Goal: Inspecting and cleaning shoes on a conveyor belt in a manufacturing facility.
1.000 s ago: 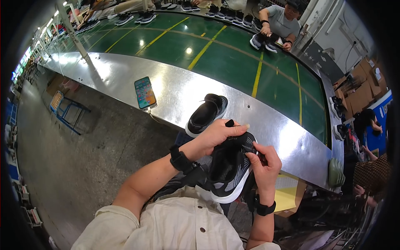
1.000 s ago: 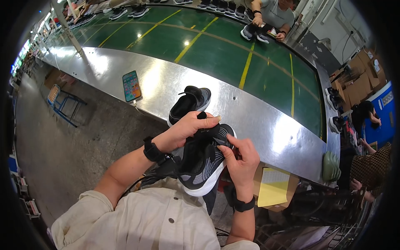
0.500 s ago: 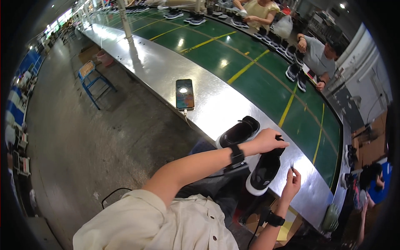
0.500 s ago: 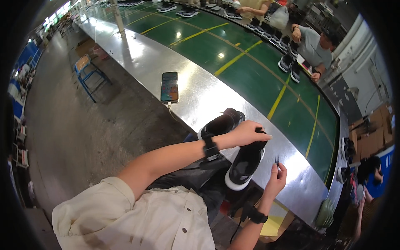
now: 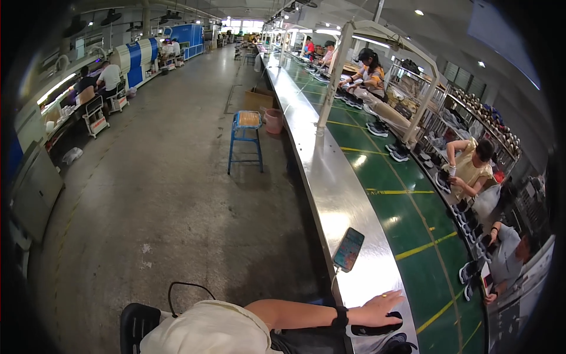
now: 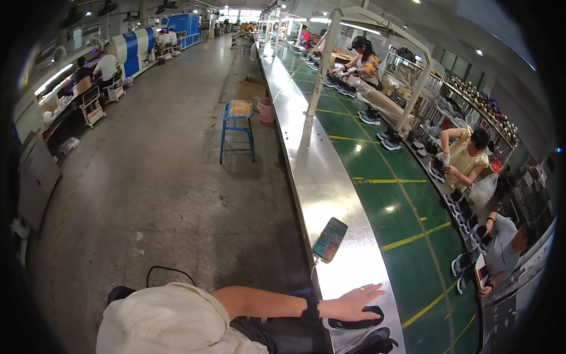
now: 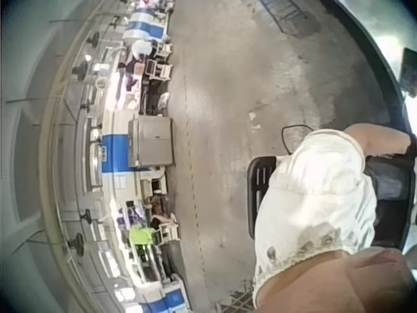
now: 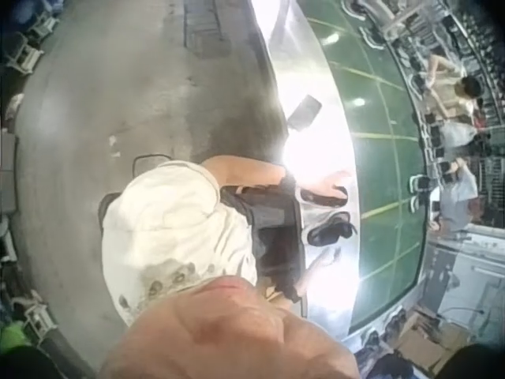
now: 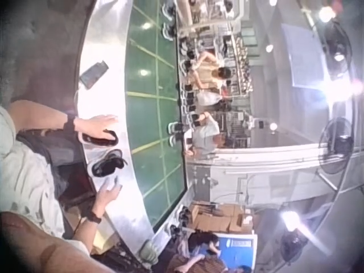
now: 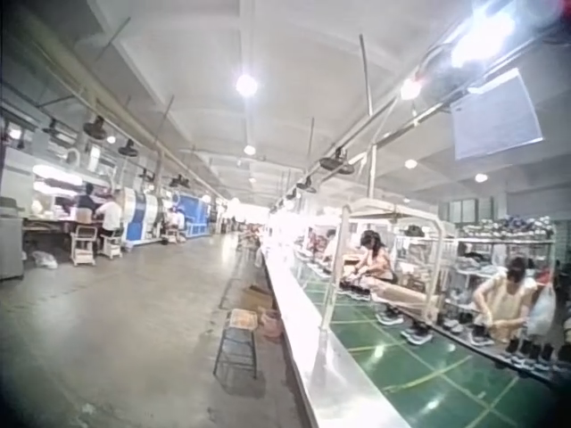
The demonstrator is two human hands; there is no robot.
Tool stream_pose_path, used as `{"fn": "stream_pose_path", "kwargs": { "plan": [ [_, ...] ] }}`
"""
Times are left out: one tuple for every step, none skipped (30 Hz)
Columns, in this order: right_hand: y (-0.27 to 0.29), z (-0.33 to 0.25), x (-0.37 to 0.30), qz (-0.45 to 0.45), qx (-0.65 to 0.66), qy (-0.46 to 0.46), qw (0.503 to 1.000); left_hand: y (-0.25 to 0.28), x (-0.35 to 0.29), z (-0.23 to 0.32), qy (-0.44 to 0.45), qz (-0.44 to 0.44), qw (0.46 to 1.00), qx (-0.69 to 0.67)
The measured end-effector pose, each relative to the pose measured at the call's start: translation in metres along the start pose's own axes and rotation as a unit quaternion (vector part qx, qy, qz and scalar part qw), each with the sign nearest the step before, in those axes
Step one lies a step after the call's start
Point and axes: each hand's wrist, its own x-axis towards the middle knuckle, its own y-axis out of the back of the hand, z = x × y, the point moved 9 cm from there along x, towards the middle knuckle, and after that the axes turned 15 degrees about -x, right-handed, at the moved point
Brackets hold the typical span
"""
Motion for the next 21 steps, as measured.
{"fn": "stream_pose_path", "kwargs": {
  "plan": [
    [0.033, -0.049, -0.001, -0.013, -0.050, 0.034, 0.998, -0.001, -0.002, -0.028, 0.091, 0.038, 0.995, -0.032],
    [0.049, -0.081, 0.003, -0.048, 0.006, 0.032, 0.998, -0.027, 0.003, -0.029, 0.138, -0.052, 0.981, -0.125],
    [0.023, -0.080, 0.004, -0.149, 0.007, 0.014, 0.989, -0.043, -0.005, -0.034, 0.196, -0.131, 0.949, -0.208],
    [0.017, -0.091, 0.007, -0.143, -0.036, 0.053, 0.988, -0.051, -0.016, -0.029, 0.135, -0.070, 0.968, -0.201],
    [0.019, -0.103, 0.011, -0.133, -0.082, 0.085, 0.984, -0.065, -0.023, -0.013, 0.116, -0.058, 0.962, -0.240],
    [0.014, -0.105, 0.013, -0.134, -0.080, 0.089, 0.984, -0.089, -0.039, -0.021, 0.193, -0.088, 0.929, -0.304],
    [0.000, -0.121, 0.011, -0.174, -0.086, 0.106, 0.975, -0.114, -0.075, -0.075, 0.170, 0.023, 0.982, -0.082],
    [-0.007, -0.107, 0.013, -0.200, -0.112, 0.081, 0.970, -0.110, -0.069, -0.052, 0.175, 0.072, 0.977, -0.101],
    [-0.008, -0.095, 0.016, -0.197, -0.117, 0.066, 0.971, -0.098, -0.062, -0.023, 0.181, 0.120, 0.969, -0.118],
    [-0.017, -0.089, 0.014, -0.226, -0.130, 0.061, 0.964, -0.112, -0.059, -0.033, 0.240, 0.019, 0.953, -0.183],
    [-0.022, -0.082, 0.011, -0.257, -0.143, 0.055, 0.954, -0.106, -0.050, -0.030, 0.213, 0.019, 0.943, -0.257],
    [-0.019, -0.078, 0.013, -0.265, -0.092, 0.037, 0.959, -0.109, -0.048, -0.032, 0.248, -0.043, 0.919, -0.303],
    [-0.031, -0.051, 0.010, -0.278, -0.075, 0.038, 0.957, -0.102, -0.040, -0.021, 0.278, -0.108, 0.889, -0.348],
    [-0.025, -0.051, 0.017, -0.278, -0.073, 0.036, 0.957, -0.073, -0.028, -0.009, 0.254, -0.084, 0.912, -0.312],
    [-0.005, -0.041, 0.025, -0.247, 0.009, -0.025, 0.969, -0.074, -0.025, -0.021, 0.255, -0.086, 0.912, -0.310],
    [0.019, -0.035, 0.031, -0.217, 0.091, -0.081, 0.969, -0.061, -0.018, -0.036, 0.184, -0.071, 0.963, -0.186],
    [0.043, -0.025, 0.035, -0.183, 0.171, -0.140, 0.958, -0.053, -0.012, -0.046, 0.109, -0.059, 0.991, -0.058],
    [0.060, -0.010, 0.038, -0.143, 0.248, -0.201, 0.937, -0.050, -0.010, -0.060, 0.109, -0.063, 0.990, -0.058],
    [0.066, 0.022, 0.038, -0.096, 0.314, -0.292, 0.898, -0.049, -0.008, -0.064, 0.054, -0.114, 0.992, 0.019],
    [0.072, 0.038, 0.046, -0.096, 0.317, -0.294, 0.897, -0.048, -0.008, -0.066, -0.001, -0.163, 0.982, 0.098],
    [0.072, 0.056, 0.051, -0.100, 0.376, -0.336, 0.858, -0.047, -0.012, -0.063, -0.064, -0.199, 0.964, 0.166]
  ]
}}
